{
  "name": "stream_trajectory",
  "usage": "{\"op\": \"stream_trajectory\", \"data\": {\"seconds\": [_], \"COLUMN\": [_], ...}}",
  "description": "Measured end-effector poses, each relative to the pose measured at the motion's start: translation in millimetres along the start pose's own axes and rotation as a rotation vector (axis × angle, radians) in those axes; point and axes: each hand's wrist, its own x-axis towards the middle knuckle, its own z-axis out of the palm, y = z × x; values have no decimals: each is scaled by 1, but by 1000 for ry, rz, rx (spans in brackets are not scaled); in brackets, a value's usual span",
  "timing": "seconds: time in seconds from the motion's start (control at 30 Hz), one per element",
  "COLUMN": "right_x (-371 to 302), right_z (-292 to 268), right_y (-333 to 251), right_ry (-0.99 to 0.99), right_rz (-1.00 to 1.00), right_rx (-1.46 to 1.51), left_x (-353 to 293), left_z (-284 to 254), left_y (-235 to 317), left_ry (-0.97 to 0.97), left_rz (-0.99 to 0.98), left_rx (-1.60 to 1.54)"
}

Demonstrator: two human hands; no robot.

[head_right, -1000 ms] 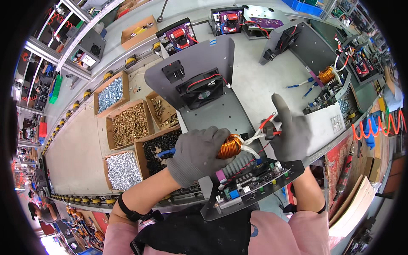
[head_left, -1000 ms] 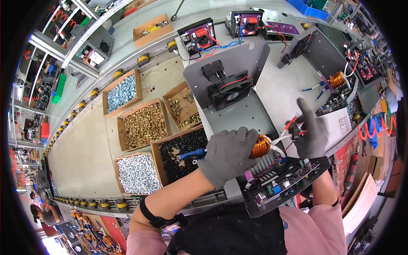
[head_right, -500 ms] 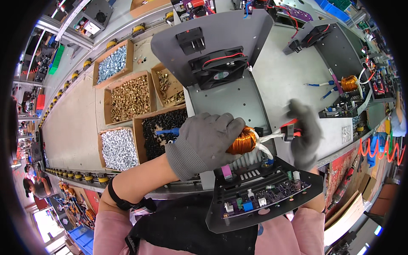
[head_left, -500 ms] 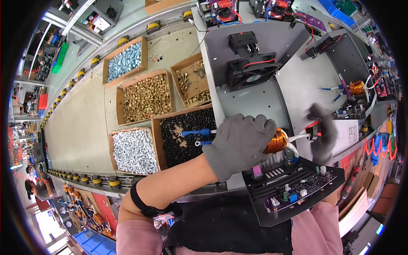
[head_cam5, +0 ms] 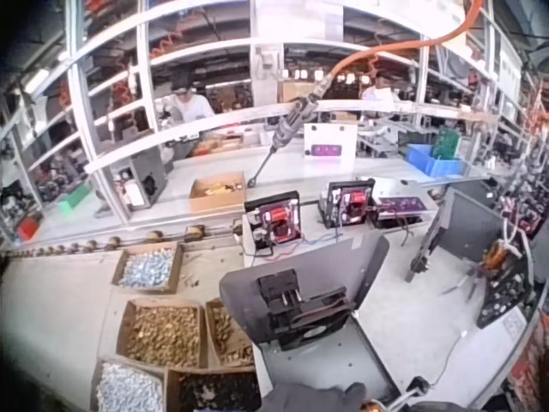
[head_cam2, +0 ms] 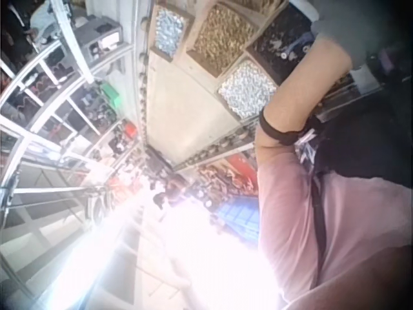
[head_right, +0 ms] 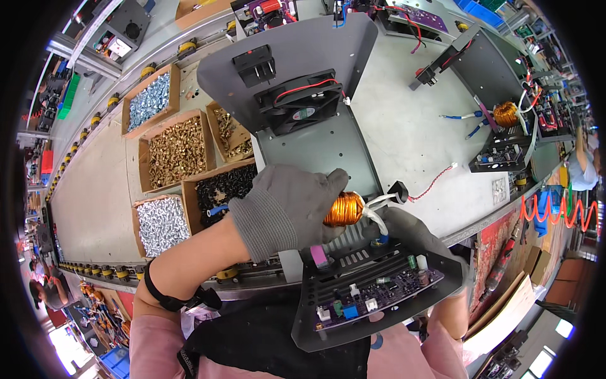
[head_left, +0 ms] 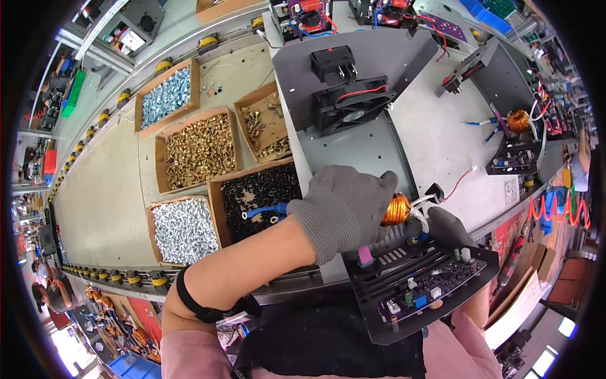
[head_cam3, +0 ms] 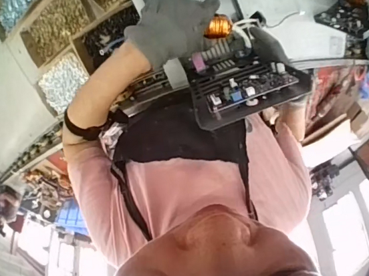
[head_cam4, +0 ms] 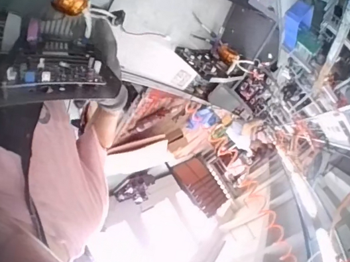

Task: Assembling electronic power supply units by screwing components into metal chassis using an electric screwdriver.

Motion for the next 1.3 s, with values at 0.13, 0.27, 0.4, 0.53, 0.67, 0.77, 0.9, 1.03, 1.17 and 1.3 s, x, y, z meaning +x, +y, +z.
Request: {"op": "stream_trajectory", "data": {"seconds": [0.13, 0.27, 0.4, 0.53, 0.67, 0.77, 0.9, 1.03, 1.17, 1.3], "right_x": [6, 7, 16, 14, 12, 19, 17, 33, -7, -6], "right_z": [29, 36, 30, 29, 41, 43, 65, 40, 41, 81], "right_y": [11, -1, 6, 22, 8, 22, 18, 40, -51, -92], "right_ry": [97, 94, 65, 92, 177, 142, 370, 630, 585, 570], "right_rz": [-100, -180, -342, -418, -580, -672, -677, -891, -1088, -1075], "right_rx": [367, 319, 66, -148, -402, -258, -119, -219, -761, -1309], "left_x": [0, 4, -4, -13, -20, -20, -17, -27, -58, -86], "left_z": [9, 19, 23, 32, 33, 42, 47, 18, 16, 44], "left_y": [18, 47, 24, 19, 32, 27, 8, 10, -19, -64], "left_ry": [102, 174, 225, 207, 156, 194, 279, 206, 755, 937], "left_rz": [-60, -101, 17, 103, 111, 169, 212, 130, 249, -124], "left_rx": [0, 329, 193, 78, 179, 222, 96, -17, -25, -99]}}
